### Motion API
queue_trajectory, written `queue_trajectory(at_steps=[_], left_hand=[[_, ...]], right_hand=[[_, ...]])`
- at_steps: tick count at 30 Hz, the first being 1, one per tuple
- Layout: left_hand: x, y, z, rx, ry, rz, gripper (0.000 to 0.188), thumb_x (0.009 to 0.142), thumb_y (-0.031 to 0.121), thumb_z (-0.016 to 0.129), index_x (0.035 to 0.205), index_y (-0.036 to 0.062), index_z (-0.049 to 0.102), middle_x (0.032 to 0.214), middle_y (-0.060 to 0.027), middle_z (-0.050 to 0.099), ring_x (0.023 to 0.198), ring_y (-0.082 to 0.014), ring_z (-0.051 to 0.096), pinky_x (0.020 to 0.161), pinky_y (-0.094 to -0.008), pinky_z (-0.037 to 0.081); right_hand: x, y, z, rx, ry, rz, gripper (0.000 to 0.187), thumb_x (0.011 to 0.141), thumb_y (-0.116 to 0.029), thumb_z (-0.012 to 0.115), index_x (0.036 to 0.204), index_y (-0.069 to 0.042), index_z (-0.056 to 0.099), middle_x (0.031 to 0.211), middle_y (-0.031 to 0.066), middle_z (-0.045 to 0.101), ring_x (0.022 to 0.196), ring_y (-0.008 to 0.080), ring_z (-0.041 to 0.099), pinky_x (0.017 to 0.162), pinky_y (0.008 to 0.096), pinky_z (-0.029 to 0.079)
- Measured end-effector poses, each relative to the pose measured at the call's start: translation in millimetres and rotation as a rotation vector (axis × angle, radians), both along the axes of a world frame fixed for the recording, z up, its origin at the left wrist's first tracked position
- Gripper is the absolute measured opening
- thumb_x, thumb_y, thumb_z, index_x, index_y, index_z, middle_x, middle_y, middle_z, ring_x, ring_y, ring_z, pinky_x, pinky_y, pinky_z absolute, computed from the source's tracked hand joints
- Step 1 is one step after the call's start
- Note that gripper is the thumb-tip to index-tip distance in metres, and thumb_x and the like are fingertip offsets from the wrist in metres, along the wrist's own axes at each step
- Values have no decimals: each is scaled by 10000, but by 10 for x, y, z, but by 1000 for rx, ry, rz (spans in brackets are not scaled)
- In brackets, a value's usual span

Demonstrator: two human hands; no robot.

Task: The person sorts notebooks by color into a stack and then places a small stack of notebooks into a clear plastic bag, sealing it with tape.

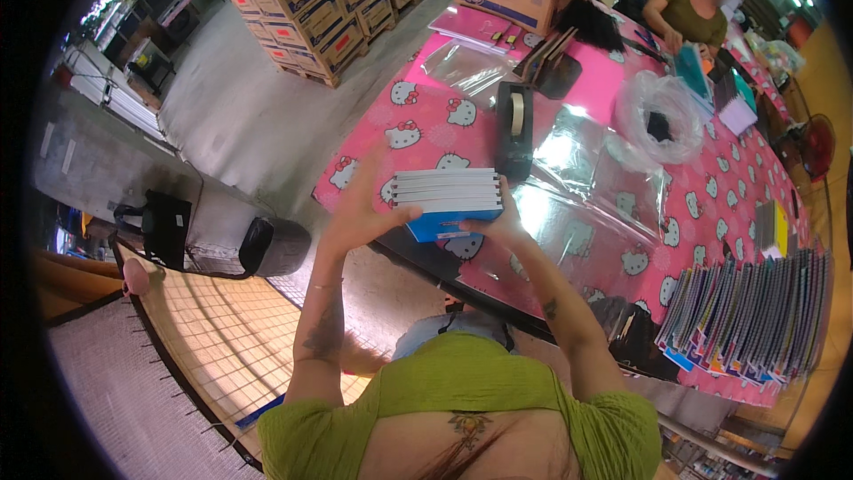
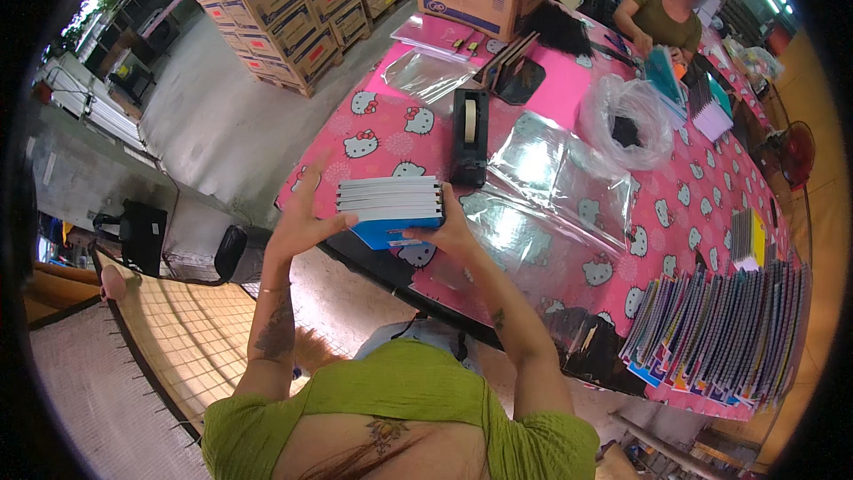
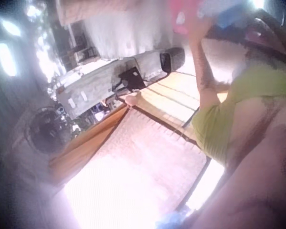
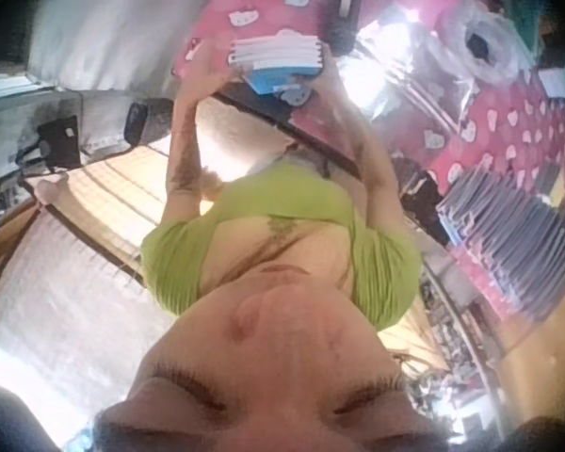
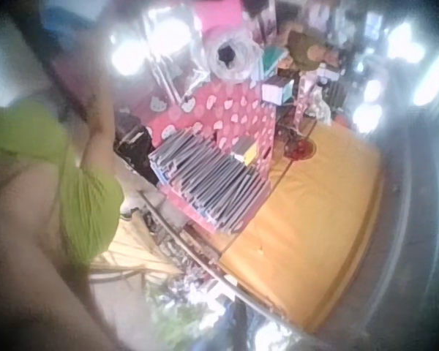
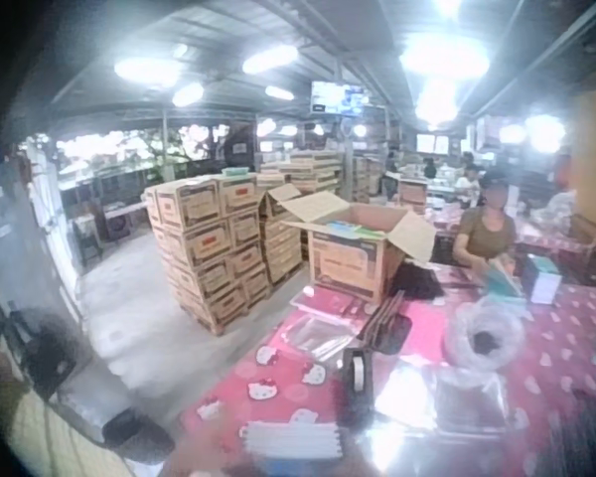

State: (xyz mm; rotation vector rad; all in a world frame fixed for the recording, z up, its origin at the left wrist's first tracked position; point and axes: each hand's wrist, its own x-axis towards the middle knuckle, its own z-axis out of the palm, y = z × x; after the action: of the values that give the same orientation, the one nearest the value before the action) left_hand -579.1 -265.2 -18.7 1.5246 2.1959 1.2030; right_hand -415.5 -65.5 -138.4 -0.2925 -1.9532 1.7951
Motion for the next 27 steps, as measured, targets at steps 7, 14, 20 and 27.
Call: queue_trajectory(at_steps=[7,14,20,27], left_hand=[[857,660,-161,-278,587,-170,984,773,422,744,1458,-74,241,1519,-279,244,1426,-421,215,1149,-516,189],[630,662,8,-330,532,-100,1097,745,658,642,1464,-64,234,1525,-265,235,1442,-376,203,1148,-542,175],[574,634,20,-388,528,-136,1141,711,672,668,1479,-41,216,1533,-257,224,1444,-374,199,1133,-591,154],[537,600,4,-353,583,-122,1165,704,638,704,1485,-47,176,1529,-263,231,1448,-374,194,1153,-545,146]], right_hand=[[-162,-28,-192,-1304,123,169,895,587,-155,927,1305,-77,399,1185,100,579,1112,178,558,984,353,443],[-66,6,-275,-250,92,46,1002,538,-219,949,1350,-59,384,1219,91,557,1102,156,553,976,344,447],[-59,51,-290,-167,109,62,964,551,-194,942,1328,-56,389,1227,102,561,1114,173,556,979,345,444],[-16,-22,-153,-139,136,71,903,572,-151,922,1302,-61,399,1208,103,577,1114,179,567,977,337,443]])
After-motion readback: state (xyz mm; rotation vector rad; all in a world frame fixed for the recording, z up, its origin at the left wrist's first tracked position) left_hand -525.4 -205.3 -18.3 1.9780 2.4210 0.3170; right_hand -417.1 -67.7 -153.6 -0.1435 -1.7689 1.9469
